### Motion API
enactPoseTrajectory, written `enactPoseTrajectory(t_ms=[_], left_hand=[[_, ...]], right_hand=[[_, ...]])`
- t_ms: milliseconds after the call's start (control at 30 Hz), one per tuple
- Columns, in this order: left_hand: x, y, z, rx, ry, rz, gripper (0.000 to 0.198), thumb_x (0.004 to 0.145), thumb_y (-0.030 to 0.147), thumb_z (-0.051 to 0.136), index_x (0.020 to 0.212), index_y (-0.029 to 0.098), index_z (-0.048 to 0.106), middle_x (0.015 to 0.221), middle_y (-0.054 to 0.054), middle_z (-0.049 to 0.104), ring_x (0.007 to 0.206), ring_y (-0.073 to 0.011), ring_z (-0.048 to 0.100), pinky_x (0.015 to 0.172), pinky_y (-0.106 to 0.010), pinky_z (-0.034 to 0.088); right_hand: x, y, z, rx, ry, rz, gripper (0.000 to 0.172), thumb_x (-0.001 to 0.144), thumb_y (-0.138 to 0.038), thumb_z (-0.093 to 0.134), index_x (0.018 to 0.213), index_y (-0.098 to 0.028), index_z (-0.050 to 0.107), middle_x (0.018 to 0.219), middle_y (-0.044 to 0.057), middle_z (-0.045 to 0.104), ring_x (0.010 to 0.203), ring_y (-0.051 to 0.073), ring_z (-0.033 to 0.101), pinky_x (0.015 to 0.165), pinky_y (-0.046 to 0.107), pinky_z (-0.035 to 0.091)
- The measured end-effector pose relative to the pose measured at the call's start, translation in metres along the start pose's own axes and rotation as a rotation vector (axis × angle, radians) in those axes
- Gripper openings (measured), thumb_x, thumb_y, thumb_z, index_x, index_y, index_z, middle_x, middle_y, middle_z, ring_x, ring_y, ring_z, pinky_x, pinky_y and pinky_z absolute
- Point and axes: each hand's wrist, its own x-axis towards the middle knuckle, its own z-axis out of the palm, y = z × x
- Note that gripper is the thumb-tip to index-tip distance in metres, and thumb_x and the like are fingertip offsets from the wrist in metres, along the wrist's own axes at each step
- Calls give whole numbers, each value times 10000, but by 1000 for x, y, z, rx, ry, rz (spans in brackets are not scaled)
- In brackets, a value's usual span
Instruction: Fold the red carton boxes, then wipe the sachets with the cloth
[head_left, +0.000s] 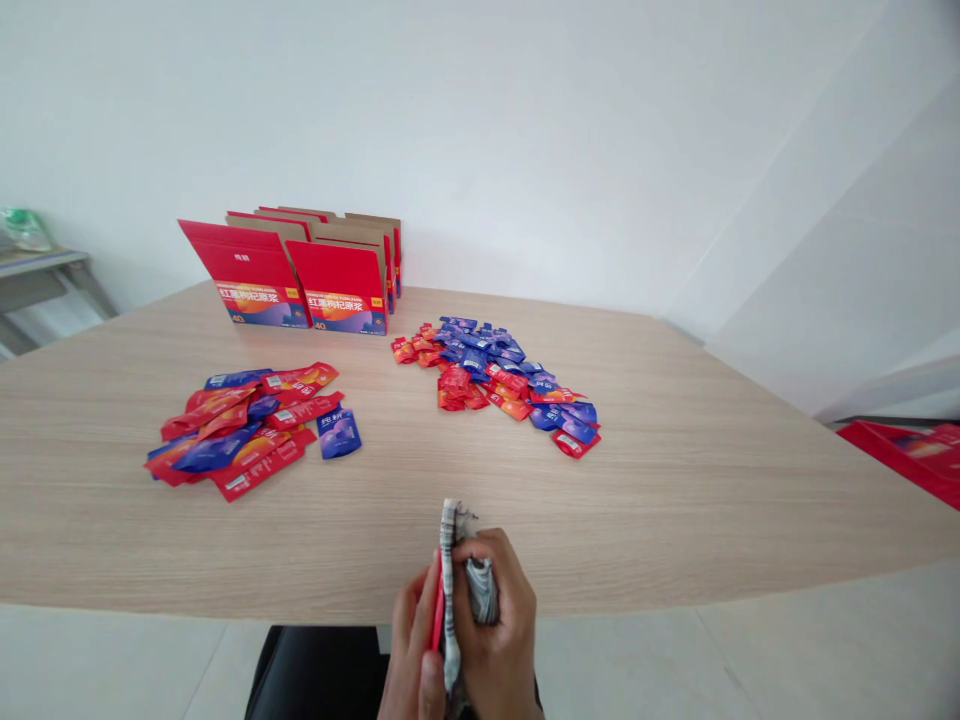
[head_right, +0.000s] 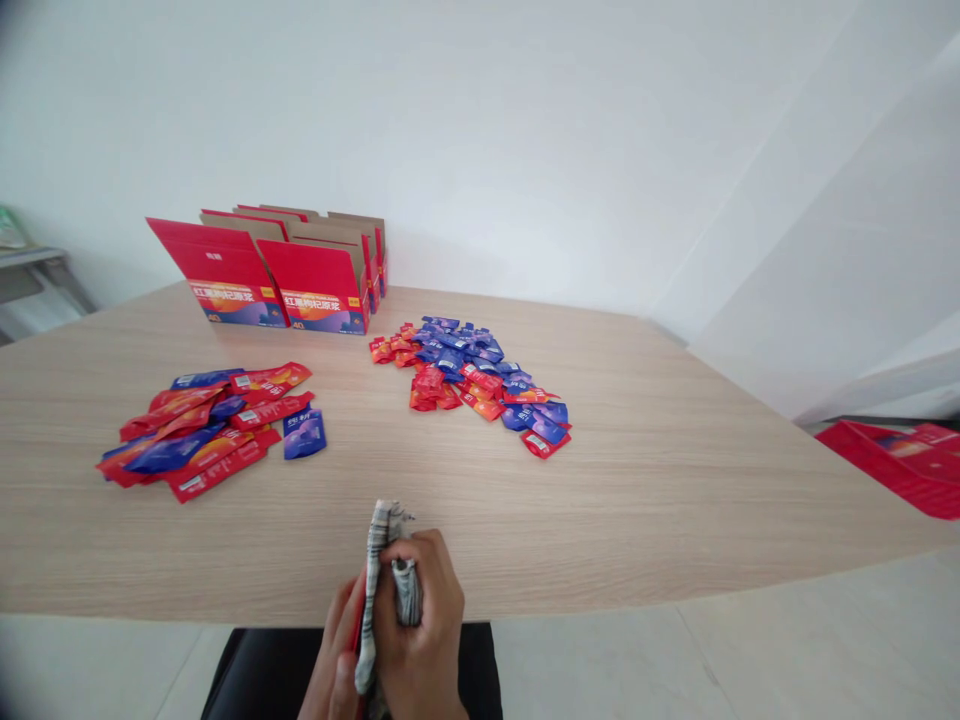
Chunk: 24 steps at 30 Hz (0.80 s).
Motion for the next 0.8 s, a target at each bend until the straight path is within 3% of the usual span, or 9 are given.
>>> enactPoseTrajectory(t_ms=[200,300,400,533,633,700,800], left_hand=[[33,21,-17,26,155,-61,514,1038,606,618,1423,300,768,1619,-83,618,1670,-322,317,1400,-436,118],[49,21,-33,17,143,-141,505,984,601,706,1350,267,799,1558,-122,667,1665,-333,334,1397,-462,137],[66,25,-45,113,97,-148,575,938,622,758,1413,296,757,1572,-113,660,1608,-352,428,1382,-484,192],[110,41,-60,404,-19,133,566,970,561,734,1461,280,707,1483,-132,694,1436,-355,576,1286,-465,355],[157,54,-82,684,61,361,543,974,595,676,1389,250,731,1378,-171,719,1359,-404,587,1261,-530,354],[188,64,-99,945,141,387,592,994,621,599,1410,214,708,1396,-212,694,1389,-464,551,1248,-618,342],[226,84,-119,1318,255,241,655,1069,549,490,1524,92,604,1528,-313,586,1457,-552,487,1182,-718,372]], right_hand=[[-39,10,29,52,-86,-22,198,913,-86,603,934,-263,690,835,3,651,708,178,654,653,263,522],[-43,11,36,57,-111,-40,209,899,-79,578,920,-259,683,832,11,645,712,184,658,650,270,513],[-36,9,33,50,-155,-46,223,885,-74,578,941,-261,684,853,4,646,739,176,669,675,258,517],[-20,8,16,18,-140,-32,196,940,-98,593,963,-266,690,853,-8,655,740,164,667,689,247,527],[-8,13,2,-24,-109,5,151,979,-140,611,944,-259,697,841,-5,664,729,168,665,672,251,528],[0,19,-7,-61,-73,20,137,996,-167,615,928,-252,697,830,0,670,727,173,665,669,259,529],[9,30,-19,-104,-14,42,140,1021,-202,615,920,-243,701,831,11,686,749,188,674,680,274,543]])
